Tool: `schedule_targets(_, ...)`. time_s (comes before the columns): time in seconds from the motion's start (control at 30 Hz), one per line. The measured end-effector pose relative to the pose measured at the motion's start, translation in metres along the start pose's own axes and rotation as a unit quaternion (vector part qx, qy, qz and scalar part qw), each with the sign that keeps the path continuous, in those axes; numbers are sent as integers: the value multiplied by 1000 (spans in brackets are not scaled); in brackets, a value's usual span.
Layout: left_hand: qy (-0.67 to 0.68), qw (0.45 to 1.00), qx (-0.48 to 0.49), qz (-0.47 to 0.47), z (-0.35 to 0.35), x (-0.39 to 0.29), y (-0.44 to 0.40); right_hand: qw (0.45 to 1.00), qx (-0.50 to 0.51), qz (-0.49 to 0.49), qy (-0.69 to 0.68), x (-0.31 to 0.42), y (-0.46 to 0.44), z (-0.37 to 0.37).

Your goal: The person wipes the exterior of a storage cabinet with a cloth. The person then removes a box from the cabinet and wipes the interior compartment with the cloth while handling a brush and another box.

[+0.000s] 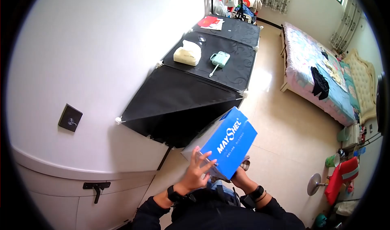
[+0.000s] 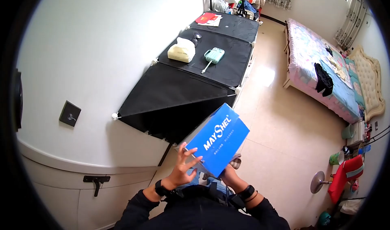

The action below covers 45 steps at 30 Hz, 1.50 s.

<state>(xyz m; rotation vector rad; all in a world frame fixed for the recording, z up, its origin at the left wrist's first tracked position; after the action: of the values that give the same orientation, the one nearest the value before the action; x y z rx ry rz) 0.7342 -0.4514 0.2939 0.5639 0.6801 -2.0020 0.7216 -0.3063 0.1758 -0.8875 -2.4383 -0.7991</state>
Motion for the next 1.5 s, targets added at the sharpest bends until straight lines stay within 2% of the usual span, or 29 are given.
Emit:
schedule_targets(0.17, 21, 999, -42, 24, 12, 65, 19, 1000, -3, -16, 5, -25, -53, -6)
schedule_targets(0.23, 34, 998, -49, 22, 17, 89, 22, 992, -58, -68, 86, -23, -66, -13)
schedule_targets(0.37, 81, 992, -88, 25, 21, 131, 25, 986, -111, -40, 116, -26, -98, -14)
schedule_targets(0.4, 117, 986, -112, 31, 26, 141, 24, 986, -123, -1, 113, -24, -108, -17)
schedule_targets(0.43, 153, 978, -135, 38, 31, 149, 25, 985, -126, -2, 114, -24, -113, -19)
schedule_targets(0.5, 146, 978, -145, 45, 36, 162, 23, 969, -127, -32, 207, -13, -125, -30)
schedule_targets(0.57, 164, 968, -178, 61, 40, 180, 21, 975, -107, -19, 194, -6, -141, -42)
schedule_targets(0.7, 163, 962, -201, 87, 42, 212, 14, 973, -94, 9, 211, -26, -198, 8)
schedule_targets(0.77, 161, 963, -194, 95, 36, 234, 15, 969, -122, 49, 208, -20, -208, -3)
schedule_targets(0.83, 221, 947, -213, 94, 31, 254, 15, 968, -108, 49, 223, -28, -227, 9)
schedule_targets(0.9, 219, 947, -212, 99, 34, 264, 13, 967, -95, 49, 231, -37, -240, 12)
schedule_targets(0.97, 146, 963, -204, 98, 41, 276, 11, 944, -138, 127, 271, -33, -245, 3)
schedule_targets(1.03, 136, 966, -202, 93, 32, 307, 19, 937, -156, 133, 282, -37, -254, -2)
schedule_targets(1.13, -5, 979, -177, 100, 45, 313, 18, 930, -170, 113, 305, -53, -267, -7)
schedule_targets(1.17, -5, 983, -157, 99, 49, 310, 16, 934, -180, 111, 288, -60, -269, -10)
schedule_targets(1.23, 75, 976, -165, 124, 62, 307, 10, 925, -198, 42, 323, -78, -275, -10)
schedule_targets(1.3, 24, 978, -164, 124, 75, 304, 10, 942, -180, 75, 273, -86, -277, -9)
schedule_targets(1.37, -143, 973, -110, 145, 81, 305, 17, 930, -177, 59, 316, -70, -261, -18)
schedule_targets(1.43, -94, 978, -102, 157, 81, 290, 14, 954, -171, 61, 240, -74, -251, -5)
schedule_targets(1.47, -19, 972, -135, 192, 80, 293, 23, 969, -158, 68, 175, -76, -244, 3)
schedule_targets(1.5, 17, 966, -147, 211, 74, 290, 28, 970, -162, 67, 166, -76, -236, 13)
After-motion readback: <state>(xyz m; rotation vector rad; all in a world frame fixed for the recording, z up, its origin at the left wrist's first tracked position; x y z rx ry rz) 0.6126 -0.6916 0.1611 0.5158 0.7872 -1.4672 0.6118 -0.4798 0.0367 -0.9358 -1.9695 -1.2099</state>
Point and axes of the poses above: each hand's wrist, its own y-axis away from the middle knuckle, its own z-axis out of the back of the hand, x = y × z, the point moved 6 cm from there along -y, towards the middle knuckle, and after that the axes turned 12 degrees about x, right-handed, at the moved point
